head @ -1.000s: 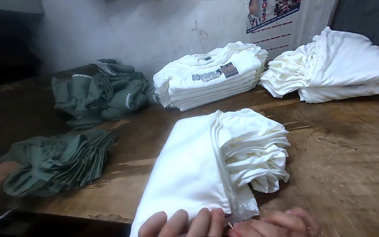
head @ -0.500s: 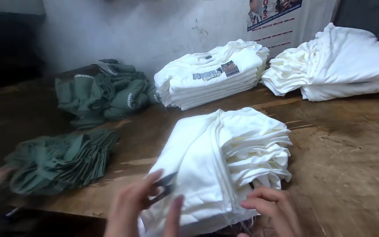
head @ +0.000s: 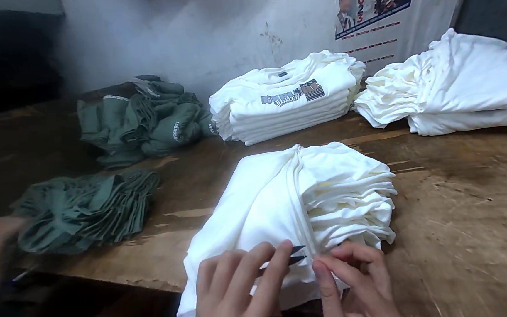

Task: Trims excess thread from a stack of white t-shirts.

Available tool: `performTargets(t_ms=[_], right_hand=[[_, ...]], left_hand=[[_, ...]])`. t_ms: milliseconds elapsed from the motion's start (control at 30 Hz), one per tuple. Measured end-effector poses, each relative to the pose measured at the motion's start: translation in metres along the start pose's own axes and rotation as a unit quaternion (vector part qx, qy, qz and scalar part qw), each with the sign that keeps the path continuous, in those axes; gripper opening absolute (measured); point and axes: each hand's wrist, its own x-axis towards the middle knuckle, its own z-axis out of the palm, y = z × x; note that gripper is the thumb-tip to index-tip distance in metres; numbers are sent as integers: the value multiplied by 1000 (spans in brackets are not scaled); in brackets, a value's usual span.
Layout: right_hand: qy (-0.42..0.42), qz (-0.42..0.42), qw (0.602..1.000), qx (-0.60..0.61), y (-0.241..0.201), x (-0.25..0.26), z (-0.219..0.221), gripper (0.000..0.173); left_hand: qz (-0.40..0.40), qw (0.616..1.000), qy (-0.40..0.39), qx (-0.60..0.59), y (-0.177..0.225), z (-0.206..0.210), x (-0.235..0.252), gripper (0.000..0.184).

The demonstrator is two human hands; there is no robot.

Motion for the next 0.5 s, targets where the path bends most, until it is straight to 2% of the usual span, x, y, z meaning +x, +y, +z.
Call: performTargets(t_ms=[133,200,300,433,500], right_hand=[[-12,-37,999,-8,0,0,-4,5],[-15,-22,1000,-8,1,1,-10,6],[-27,-6,1000,0,6,2,-20,18],[-81,-99,990,-53,-5,5,-8,28],[-97,-111,987,-70,-14,9,6,25]], left_hand=[[27,999,9,45,5,-2,5,14],[7,1000,-3,28,4,-5,4,14],[-56,991,-65,-99,-3,-6,-1,25],[-96,967,-59,-230,-20,2,-7,20],[-96,955,-61,-273,-25,-1,-2,19]])
